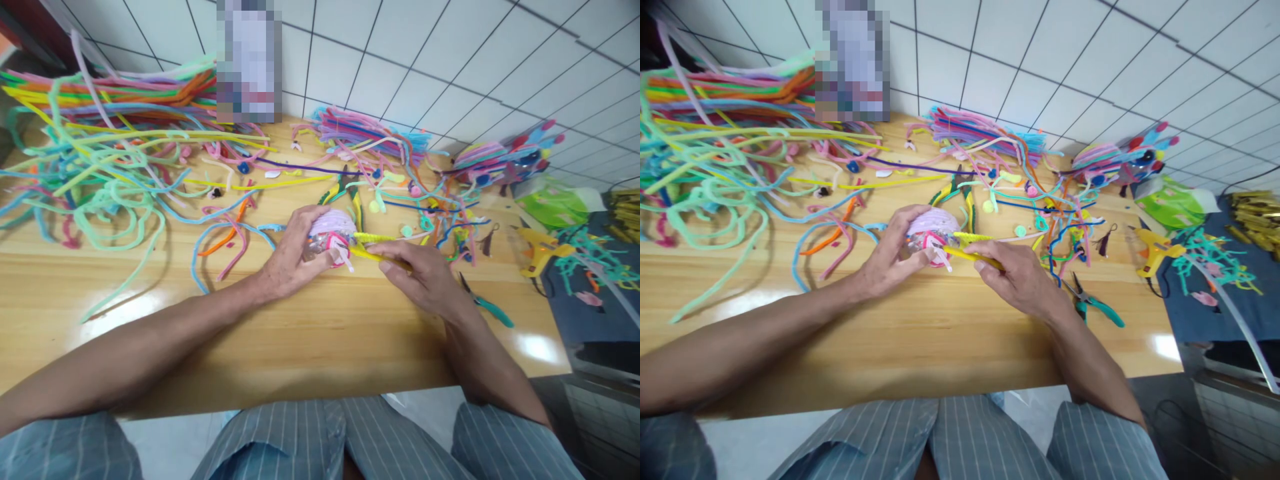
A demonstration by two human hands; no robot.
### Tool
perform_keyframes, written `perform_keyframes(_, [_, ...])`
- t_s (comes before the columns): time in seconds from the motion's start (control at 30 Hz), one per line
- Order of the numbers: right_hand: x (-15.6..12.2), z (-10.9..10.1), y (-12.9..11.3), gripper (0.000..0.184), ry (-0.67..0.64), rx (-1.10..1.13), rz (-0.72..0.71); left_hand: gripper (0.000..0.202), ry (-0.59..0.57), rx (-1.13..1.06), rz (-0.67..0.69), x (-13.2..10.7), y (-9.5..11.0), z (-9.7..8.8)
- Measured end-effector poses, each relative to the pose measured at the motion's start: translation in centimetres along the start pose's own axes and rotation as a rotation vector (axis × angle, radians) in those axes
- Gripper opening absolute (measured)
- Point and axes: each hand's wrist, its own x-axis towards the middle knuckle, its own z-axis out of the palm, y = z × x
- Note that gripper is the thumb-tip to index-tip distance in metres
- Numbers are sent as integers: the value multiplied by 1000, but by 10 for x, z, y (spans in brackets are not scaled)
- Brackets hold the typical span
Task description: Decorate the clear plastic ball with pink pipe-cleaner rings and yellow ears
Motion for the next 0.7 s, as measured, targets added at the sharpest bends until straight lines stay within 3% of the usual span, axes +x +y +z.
perform_keyframes(0.7, [0, 2, 0, 25, -7, -17, 29, 62, -8, 16, -2, 0, -1, 0])
